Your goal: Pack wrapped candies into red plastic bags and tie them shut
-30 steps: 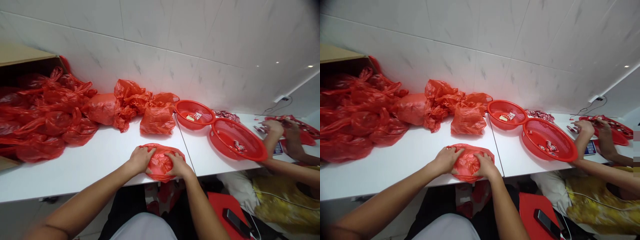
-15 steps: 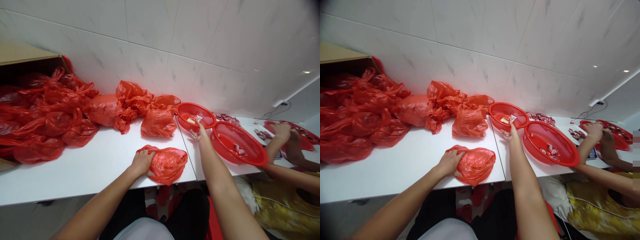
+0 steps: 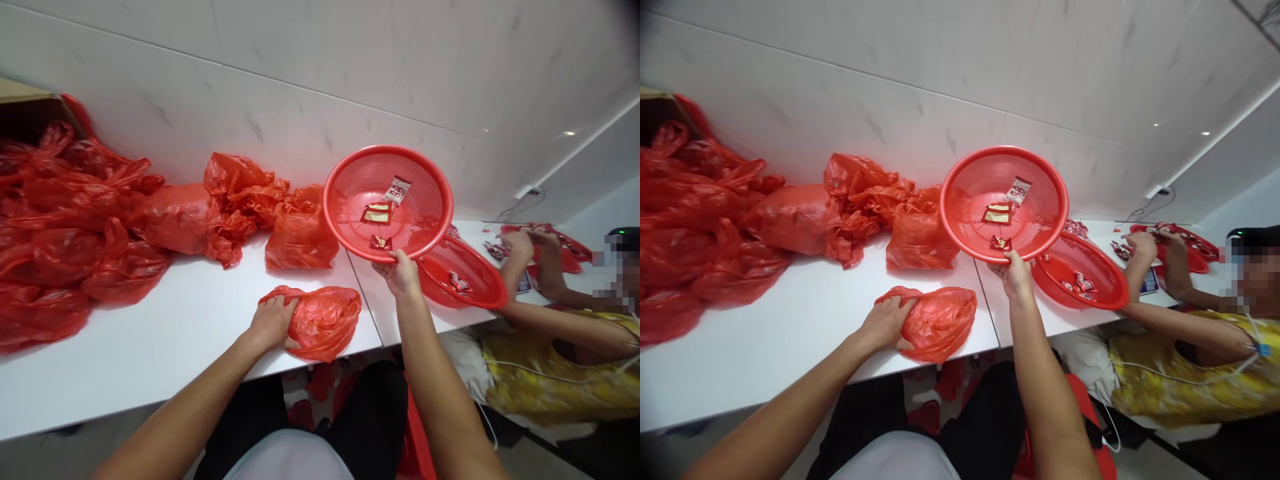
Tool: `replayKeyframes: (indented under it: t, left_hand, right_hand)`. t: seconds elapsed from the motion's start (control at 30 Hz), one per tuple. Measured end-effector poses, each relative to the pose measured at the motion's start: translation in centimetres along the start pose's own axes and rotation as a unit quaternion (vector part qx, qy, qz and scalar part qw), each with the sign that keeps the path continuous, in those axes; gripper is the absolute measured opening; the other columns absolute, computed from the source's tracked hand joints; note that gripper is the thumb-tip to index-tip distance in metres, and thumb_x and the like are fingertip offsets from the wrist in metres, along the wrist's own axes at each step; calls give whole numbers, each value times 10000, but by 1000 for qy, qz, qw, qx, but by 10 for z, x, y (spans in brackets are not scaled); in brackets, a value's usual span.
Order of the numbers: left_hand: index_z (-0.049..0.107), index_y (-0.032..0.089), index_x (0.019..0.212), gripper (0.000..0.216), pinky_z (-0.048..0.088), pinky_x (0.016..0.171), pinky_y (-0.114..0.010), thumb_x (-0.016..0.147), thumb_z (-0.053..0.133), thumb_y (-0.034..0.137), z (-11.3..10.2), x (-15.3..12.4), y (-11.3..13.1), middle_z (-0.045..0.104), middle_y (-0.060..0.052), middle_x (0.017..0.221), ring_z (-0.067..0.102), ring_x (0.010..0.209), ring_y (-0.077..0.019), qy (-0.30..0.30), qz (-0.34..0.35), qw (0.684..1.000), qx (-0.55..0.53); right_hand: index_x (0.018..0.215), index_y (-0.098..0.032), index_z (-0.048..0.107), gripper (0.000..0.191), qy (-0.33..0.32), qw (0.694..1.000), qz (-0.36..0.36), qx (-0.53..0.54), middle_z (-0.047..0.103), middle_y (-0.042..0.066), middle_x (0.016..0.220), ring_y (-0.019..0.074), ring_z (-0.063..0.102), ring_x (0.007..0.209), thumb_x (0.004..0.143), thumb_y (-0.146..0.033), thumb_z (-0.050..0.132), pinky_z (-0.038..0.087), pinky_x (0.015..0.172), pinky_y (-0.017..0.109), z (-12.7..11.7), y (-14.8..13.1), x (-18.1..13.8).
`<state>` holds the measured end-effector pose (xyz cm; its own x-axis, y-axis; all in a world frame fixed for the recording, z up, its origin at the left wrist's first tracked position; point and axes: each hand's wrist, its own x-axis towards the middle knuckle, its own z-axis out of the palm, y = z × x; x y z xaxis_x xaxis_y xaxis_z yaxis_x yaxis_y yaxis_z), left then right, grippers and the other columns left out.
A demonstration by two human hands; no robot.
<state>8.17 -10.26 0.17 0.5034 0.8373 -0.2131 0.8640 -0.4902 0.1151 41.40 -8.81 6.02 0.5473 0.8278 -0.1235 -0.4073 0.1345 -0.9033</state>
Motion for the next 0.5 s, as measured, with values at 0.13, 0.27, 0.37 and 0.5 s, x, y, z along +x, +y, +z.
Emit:
replayKeyframes:
  t: [0.13, 0.27, 0.37, 0.5]
  left_hand:
    - [462, 170, 1558, 1159, 486, 1045, -491, 563, 948, 509, -10, 13, 3, 544, -252, 1425, 589, 1270, -459, -8, 8, 1000, -3]
    - [477, 114, 1526, 1122, 482, 1054, -498, 579, 956, 478, -14, 23, 4, 504, -286, 1461, 578, 1290, -462, 5, 20, 1000, -20]
    - [499, 118, 1489, 1071, 452, 1104, -476, 579, 966, 438, -13, 24, 4, 501, -269, 1486, 539, 1353, -441, 28, 30, 998, -41]
    - [507, 88, 1460, 933, 415, 1160, -463, 697, 900, 455, -9, 24, 3, 511, -272, 1494, 528, 1378, -422, 77, 25, 994, -73]
  right_hand:
    - [786, -189, 582, 165, -10, 996, -68, -49, 672, -19, 668, 179, 689, 617, 678, -255, 688, 655, 638, 364, -17, 9, -38]
    - [764, -190, 604, 174, 12, 983, -128, -130, 667, -17, 698, 191, 672, 717, 684, -292, 720, 628, 699, 339, -30, 30, -58]
    - [822, -187, 671, 192, 17, 969, -159, -186, 748, 39, 850, 245, 708, 909, 690, -311, 736, 612, 899, 380, -35, 46, -68]
    - [904, -234, 711, 221, 14, 953, -190, -236, 771, 98, 1102, 317, 665, 1217, 719, -354, 727, 513, 1132, 482, -39, 66, -73]
